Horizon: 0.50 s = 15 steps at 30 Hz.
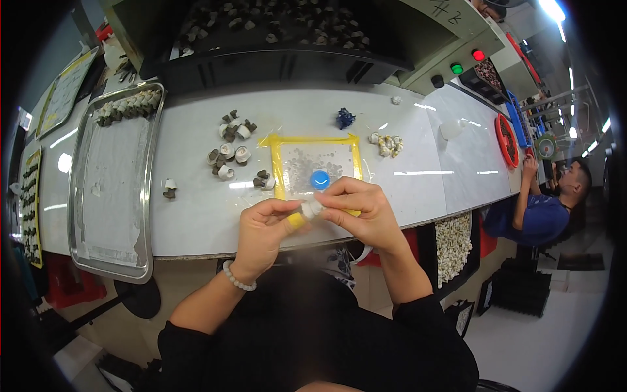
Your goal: The person applies adhesive from a small tube to plastic toy components, then arranges the components in a tray.
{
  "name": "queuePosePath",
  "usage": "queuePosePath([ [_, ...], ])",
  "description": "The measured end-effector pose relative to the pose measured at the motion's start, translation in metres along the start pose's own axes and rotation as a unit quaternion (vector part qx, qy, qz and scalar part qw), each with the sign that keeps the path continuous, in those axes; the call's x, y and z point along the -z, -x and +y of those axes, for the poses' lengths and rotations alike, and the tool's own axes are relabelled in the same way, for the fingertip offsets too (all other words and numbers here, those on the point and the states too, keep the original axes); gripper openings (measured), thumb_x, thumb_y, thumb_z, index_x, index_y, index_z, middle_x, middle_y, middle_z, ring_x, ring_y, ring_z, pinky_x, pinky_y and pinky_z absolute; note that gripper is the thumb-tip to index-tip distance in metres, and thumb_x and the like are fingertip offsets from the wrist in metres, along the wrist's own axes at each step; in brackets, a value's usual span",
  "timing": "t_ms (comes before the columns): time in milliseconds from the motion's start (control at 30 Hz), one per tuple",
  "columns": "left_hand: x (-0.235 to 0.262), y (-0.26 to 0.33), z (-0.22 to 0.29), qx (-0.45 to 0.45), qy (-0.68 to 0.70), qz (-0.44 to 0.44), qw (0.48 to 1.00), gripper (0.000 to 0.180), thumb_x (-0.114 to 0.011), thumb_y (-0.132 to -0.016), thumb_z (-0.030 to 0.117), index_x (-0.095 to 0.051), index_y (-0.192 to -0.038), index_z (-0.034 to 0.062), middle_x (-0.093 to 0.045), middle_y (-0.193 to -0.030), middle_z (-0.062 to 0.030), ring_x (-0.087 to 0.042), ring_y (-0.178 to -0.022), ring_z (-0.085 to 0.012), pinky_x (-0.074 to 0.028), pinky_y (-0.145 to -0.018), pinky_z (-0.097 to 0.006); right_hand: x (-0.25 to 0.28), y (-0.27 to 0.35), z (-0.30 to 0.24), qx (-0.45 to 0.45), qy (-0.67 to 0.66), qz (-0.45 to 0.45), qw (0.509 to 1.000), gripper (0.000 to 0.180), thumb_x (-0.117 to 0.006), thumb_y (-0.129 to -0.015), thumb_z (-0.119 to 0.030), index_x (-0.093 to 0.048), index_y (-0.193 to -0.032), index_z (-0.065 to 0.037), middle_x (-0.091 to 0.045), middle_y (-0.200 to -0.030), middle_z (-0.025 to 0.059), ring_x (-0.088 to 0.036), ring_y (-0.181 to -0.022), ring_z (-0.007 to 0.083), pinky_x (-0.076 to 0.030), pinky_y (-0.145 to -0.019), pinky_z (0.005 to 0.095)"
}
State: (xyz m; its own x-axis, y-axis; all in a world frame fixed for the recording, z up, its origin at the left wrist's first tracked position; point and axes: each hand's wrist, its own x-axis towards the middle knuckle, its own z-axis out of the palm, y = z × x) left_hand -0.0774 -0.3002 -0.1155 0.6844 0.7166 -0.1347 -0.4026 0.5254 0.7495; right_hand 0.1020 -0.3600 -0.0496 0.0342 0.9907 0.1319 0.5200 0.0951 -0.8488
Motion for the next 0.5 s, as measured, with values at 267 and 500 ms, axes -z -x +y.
queuePosePath([
  [267, -0.003, 0.000, 0.006, 0.023, -0.032, -0.014, 0.999, 0.020, -0.061, -0.084, -0.003, -0.056, -0.103, -0.0059, -0.062, -0.100, -0.0130, -0.062, -0.088, -0.0172, -0.054, -0.077, -0.030, 0.018, 0.007, 0.012, -0.027, -0.048, -0.014, 0.998, 0.023, -0.067, -0.074, -0.001, -0.067, -0.097, 0.002, -0.063, -0.084, 0.0098, -0.060, -0.078, 0.0180, -0.046, -0.070, 0.0273],
  [500, 0.017, 0.040, 0.057, -0.033, -0.080, 0.047, 0.995, 0.028, -0.055, -0.077, -0.014, -0.048, -0.103, -0.0045, -0.056, -0.100, -0.0128, -0.060, -0.092, -0.0182, -0.053, -0.083, -0.033, 0.057, -0.005, 0.066, -0.019, 0.297, 0.229, 0.927, 0.023, -0.067, -0.073, -0.004, -0.061, -0.095, -0.001, -0.059, -0.092, 0.0111, -0.058, -0.081, 0.0257, -0.047, -0.072, 0.0330],
])
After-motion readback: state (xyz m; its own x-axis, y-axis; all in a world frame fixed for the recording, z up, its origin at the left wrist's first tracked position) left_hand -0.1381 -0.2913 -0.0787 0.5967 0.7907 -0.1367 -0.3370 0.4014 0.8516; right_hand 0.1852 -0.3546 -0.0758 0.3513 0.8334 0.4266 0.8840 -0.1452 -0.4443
